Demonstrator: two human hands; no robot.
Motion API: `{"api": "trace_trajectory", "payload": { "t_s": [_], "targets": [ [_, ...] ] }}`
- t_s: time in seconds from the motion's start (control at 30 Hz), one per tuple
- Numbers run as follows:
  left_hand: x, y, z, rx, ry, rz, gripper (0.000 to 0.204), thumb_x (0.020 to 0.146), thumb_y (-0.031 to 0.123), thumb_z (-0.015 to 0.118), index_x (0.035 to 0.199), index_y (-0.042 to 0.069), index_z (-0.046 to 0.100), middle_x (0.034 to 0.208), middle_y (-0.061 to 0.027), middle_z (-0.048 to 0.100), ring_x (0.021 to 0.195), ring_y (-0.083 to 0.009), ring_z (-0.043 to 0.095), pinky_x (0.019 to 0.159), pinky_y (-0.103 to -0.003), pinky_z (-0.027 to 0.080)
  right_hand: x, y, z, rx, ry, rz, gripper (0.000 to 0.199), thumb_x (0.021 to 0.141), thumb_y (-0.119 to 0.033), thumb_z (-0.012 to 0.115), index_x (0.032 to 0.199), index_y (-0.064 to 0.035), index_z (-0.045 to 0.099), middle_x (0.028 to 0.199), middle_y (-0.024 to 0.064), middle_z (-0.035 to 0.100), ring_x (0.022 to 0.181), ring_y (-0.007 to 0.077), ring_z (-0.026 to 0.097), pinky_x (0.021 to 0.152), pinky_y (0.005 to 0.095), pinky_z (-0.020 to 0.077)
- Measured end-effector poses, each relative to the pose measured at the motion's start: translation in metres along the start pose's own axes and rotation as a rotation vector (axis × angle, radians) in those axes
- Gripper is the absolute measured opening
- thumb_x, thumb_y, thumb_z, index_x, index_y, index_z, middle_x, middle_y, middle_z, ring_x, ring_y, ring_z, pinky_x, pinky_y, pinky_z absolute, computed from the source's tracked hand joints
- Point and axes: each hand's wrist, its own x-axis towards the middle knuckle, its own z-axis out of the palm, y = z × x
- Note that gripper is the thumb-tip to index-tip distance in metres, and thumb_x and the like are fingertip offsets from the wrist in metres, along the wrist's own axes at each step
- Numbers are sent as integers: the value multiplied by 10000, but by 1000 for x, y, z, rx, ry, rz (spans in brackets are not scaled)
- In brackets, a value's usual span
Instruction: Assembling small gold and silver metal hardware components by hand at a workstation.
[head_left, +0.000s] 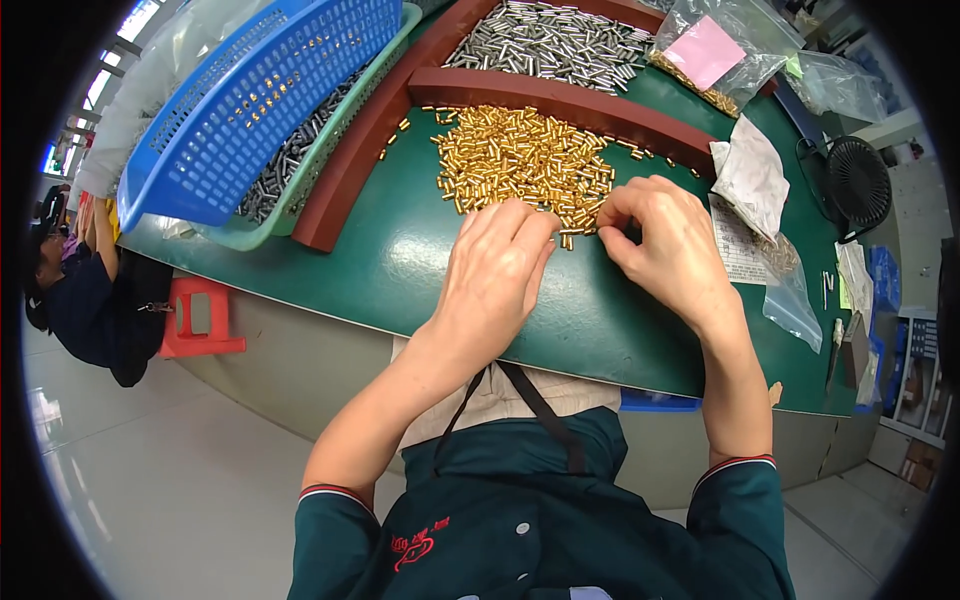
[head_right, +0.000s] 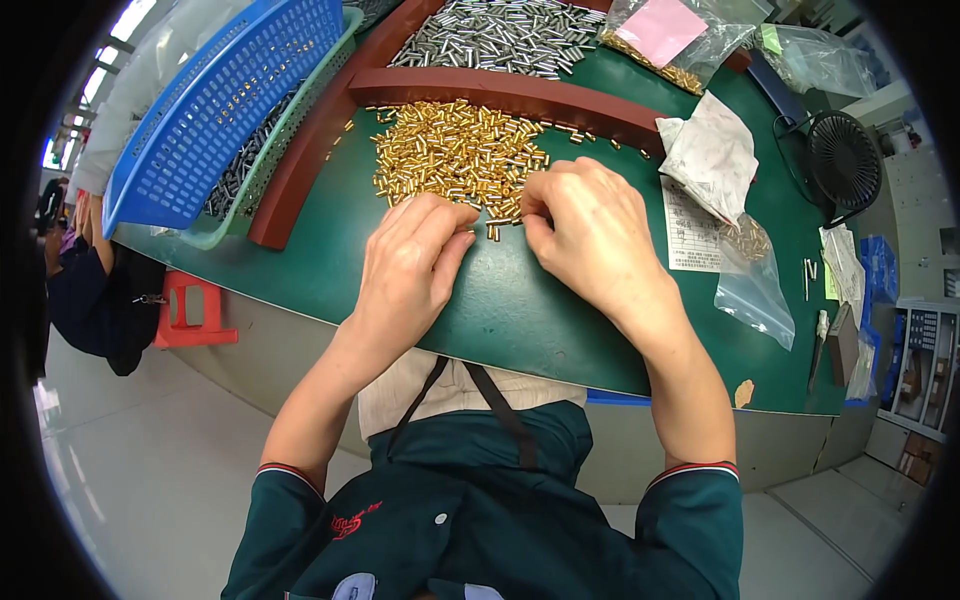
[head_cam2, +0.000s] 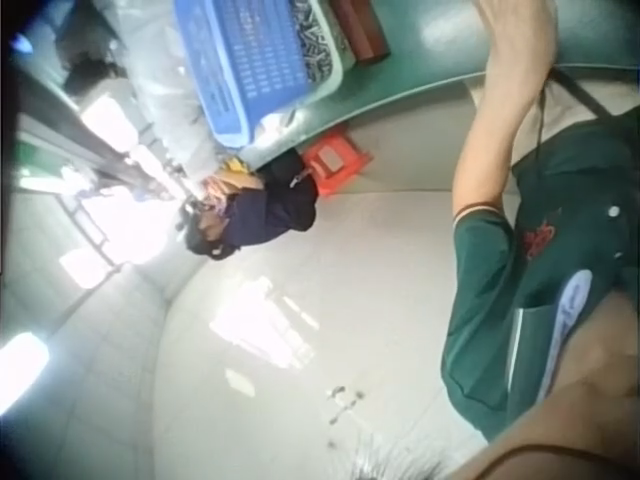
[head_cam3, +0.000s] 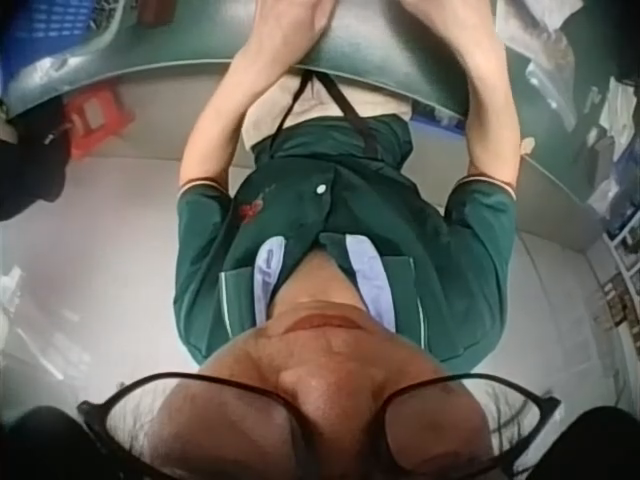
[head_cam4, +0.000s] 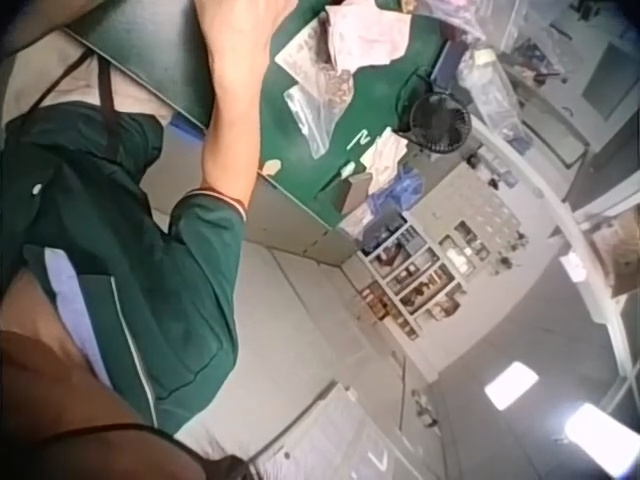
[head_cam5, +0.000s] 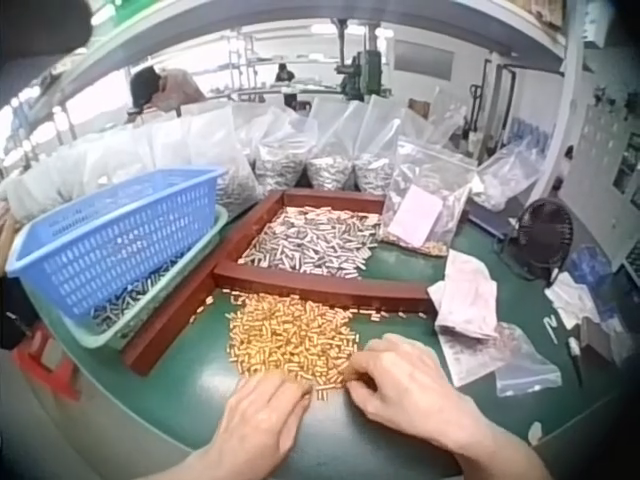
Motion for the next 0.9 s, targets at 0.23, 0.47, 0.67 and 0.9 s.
{"api": "trace_trajectory", "payload": {
  "t_s": [0.23,0.47,0.67,0.9],
  "targets": [
    [-1,1,-7,53,-25,-37,123,752,-21,674,854,21,620,838,-101,590,773,-288,584,695,-379,446,2,4,2,18,6,-156,37,730,-55,648,762,-37,638,761,84,603,823,280,577,732,399,478],
    [-2,-2,-11,43,13,-86,131,729,-35,690,829,4,615,789,-100,602,689,-269,581,625,-359,456,6,0,15,-74,4,-280,89,676,-44,648,747,-12,605,787,117,569,837,292,564,727,406,487],
    [-3,-2,-14,-9,10,-148,136,732,-38,697,837,-4,617,781,-85,601,642,-195,553,587,-312,445,6,-1,18,-152,38,-286,95,669,-53,647,728,4,600,776,129,579,840,295,570,728,402,487],
    [-8,3,-2,-1207,155,-636,111,893,-9,626,996,-46,644,957,-93,676,849,-146,666,798,-259,549,7,-15,8,656,45,-39,87,763,-67,675,806,2,644,729,80,605,696,191,573,623,323,449]
  ]
}}
